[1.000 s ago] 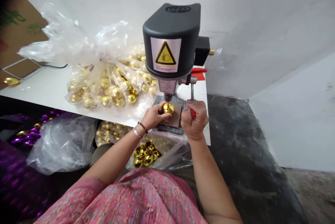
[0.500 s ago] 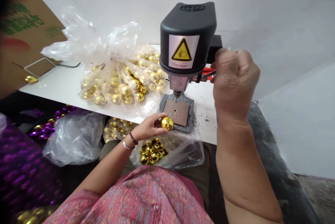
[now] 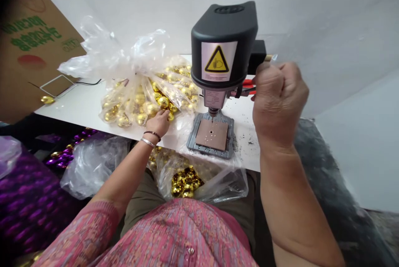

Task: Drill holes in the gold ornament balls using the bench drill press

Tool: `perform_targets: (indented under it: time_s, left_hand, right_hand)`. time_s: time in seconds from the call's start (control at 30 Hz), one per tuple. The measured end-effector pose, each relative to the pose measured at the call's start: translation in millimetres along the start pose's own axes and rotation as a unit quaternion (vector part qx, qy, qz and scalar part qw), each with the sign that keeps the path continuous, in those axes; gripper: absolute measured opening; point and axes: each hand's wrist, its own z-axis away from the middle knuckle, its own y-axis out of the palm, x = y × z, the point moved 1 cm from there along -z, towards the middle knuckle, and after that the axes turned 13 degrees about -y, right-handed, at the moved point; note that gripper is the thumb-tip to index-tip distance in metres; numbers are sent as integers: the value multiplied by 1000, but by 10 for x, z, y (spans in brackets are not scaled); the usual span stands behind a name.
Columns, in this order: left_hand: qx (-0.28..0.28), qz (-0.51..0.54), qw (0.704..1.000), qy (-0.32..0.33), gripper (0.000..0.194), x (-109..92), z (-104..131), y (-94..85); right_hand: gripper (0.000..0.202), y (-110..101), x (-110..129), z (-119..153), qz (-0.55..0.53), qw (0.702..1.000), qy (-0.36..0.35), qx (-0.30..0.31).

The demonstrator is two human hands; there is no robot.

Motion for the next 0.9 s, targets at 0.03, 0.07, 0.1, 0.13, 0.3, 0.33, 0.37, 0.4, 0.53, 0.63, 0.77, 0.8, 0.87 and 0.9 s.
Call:
perform_targets:
  time_s: [0.03, 0.07, 0.1, 0.13, 0.3, 0.33, 0.37, 0.4, 0.53, 0.63, 0.77, 0.8, 0.87, 0.9]
  left_hand:
    - [7, -14, 1000, -4, 51, 18, -16, 8]
    - [13, -22, 1000, -9, 53, 32, -27, 18]
    - [21, -25, 999, -10, 55, 43, -35, 28]
    - [32, -23, 999, -6, 57, 48, -39, 39]
    - [128, 94, 984, 76, 54, -8, -24, 105]
    - [141, 129, 978, 86, 50, -27, -16, 123]
    - [145, 159, 972, 89, 48, -46, -7, 140]
    - [141, 183, 969, 87, 48, -63, 4, 155]
    - [134, 271, 951, 59, 58, -95, 100, 152]
    - [220, 421, 878, 56, 46, -72, 248, 83]
    - [324, 573, 747, 90, 58, -83, 427, 33]
    - [342, 581, 732, 95, 63, -112, 449, 46]
    - [369, 580, 719, 102, 72, -198, 470, 97]
    - [377, 580, 714, 104, 75, -251, 473, 130]
  right_hand:
    - [28, -3, -7, 8, -1, 1000, 7, -2]
    - [28, -5, -10, 15, -1, 1000, 19, -7]
    - [29, -6, -9, 21, 1, 999, 29, -14]
    - [29, -4, -4, 24, 7, 999, 30, -11]
    - [30, -7, 25, 41, 19, 1000, 23, 1]
    - [30, -10, 31, 45, 17, 1000, 23, 3]
    - [30, -13, 39, 47, 14, 1000, 22, 2]
    - [30, -16, 47, 49, 11, 1000, 22, -1]
    - [31, -20, 81, 49, -3, 1000, 23, -4]
    - [30, -16, 95, 60, -15, 999, 29, 0]
    - [27, -9, 116, 54, -14, 1000, 24, -4]
    - [28, -6, 125, 28, -10, 1000, 25, -5]
    - [29, 6, 142, -75, 4, 999, 38, 3]
    - [30, 18, 147, -151, 15, 999, 49, 16]
